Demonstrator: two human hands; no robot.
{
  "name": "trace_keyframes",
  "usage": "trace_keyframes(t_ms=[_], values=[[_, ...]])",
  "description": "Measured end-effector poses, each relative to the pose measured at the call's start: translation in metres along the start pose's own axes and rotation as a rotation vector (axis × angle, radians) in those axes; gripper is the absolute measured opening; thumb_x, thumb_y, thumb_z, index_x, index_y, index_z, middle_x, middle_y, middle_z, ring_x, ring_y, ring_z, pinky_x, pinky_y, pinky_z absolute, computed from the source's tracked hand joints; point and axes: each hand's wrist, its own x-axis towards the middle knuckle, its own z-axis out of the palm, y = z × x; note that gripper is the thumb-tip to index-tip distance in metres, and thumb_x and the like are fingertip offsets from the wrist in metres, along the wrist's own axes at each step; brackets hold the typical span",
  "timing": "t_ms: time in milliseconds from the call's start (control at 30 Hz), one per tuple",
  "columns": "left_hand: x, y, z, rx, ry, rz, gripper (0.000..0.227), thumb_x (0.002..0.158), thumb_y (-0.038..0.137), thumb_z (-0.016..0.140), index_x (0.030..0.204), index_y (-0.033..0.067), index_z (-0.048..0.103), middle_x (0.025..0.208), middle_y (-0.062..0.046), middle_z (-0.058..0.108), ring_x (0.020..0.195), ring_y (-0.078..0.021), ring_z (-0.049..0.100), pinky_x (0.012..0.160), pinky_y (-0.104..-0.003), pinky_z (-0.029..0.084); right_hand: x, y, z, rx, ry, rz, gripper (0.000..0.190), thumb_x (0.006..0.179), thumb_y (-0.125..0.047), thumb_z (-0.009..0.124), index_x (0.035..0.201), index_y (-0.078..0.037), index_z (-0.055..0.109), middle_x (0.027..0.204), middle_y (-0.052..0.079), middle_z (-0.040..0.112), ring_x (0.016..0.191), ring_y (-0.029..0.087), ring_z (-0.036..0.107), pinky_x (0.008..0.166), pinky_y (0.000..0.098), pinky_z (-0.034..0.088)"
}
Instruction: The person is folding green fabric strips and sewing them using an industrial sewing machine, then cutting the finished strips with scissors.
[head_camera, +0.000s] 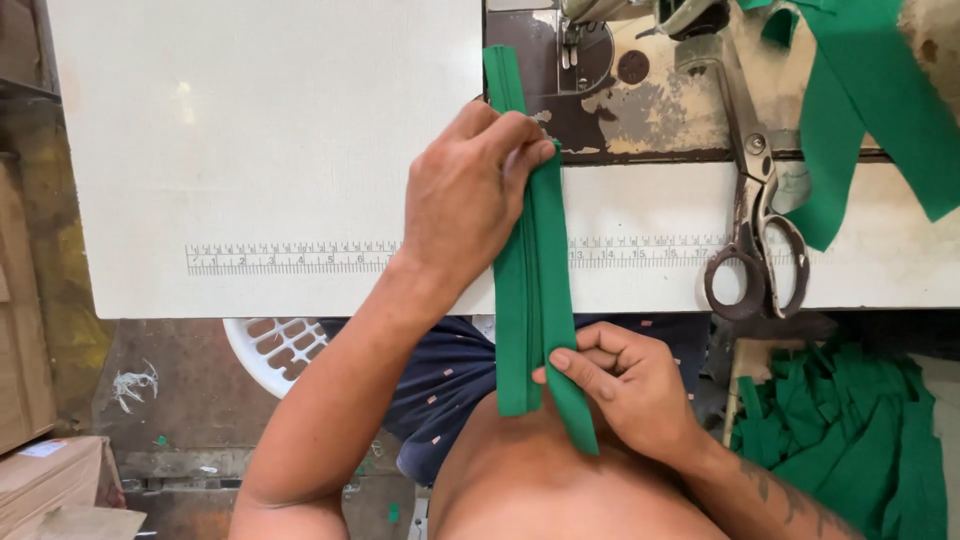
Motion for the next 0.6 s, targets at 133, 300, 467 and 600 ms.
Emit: trace_keyframes(t_ms=[133,300,467,600], values=[[-0.006,-0.008,0.009,0.037,0.046,0.048,0.011,0.11,0.027,0.073,0.105,0.0169,0.071,0.095,0.0,0.063,0.079,-0.0227,0.066,0.056,-0.043,0.053,0.004,0.008,0.001,0.013,0.033,0.047,0.019,0.095,-0.012,0.079,0.097,0.006,0.08,0.09,0.02,0.094,0.076,0.018,0.083,0.066,0.0293,0.069],[-0.004,-0.009,0.007,-0.014,0.016,0.032,0.01,0.109,0.024,0.073,0.104,0.0151,0.074,0.097,-0.001,0.063,0.083,-0.0243,0.067,0.059,-0.045,0.054,-0.002,0.006,0.003,0.052,-0.017,0.029,0.017,0.096,-0.014,0.078,0.094,0.003,0.077,0.088,0.023,0.094,0.071,0.02,0.084,0.056,0.0284,0.064],[-0.007,-0.009,0.004,-0.069,0.024,0.05,0.009,0.109,0.021,0.073,0.106,0.0132,0.075,0.099,-0.001,0.066,0.087,-0.0241,0.069,0.066,-0.044,0.056,-0.003,0.004,0.007,-0.001,-0.042,0.006,0.02,0.095,-0.019,0.078,0.095,0.002,0.078,0.089,0.02,0.095,0.071,0.017,0.083,0.057,0.0274,0.063],[-0.009,-0.007,0.008,0.0,0.053,0.094,0.009,0.11,0.019,0.073,0.104,0.0125,0.07,0.099,-0.002,0.062,0.086,-0.0251,0.065,0.064,-0.042,0.055,0.0,0.007,0.009,-0.06,-0.016,-0.025,0.024,0.097,-0.024,0.076,0.094,-0.001,0.079,0.088,0.015,0.095,0.072,0.013,0.082,0.062,0.0257,0.065]])
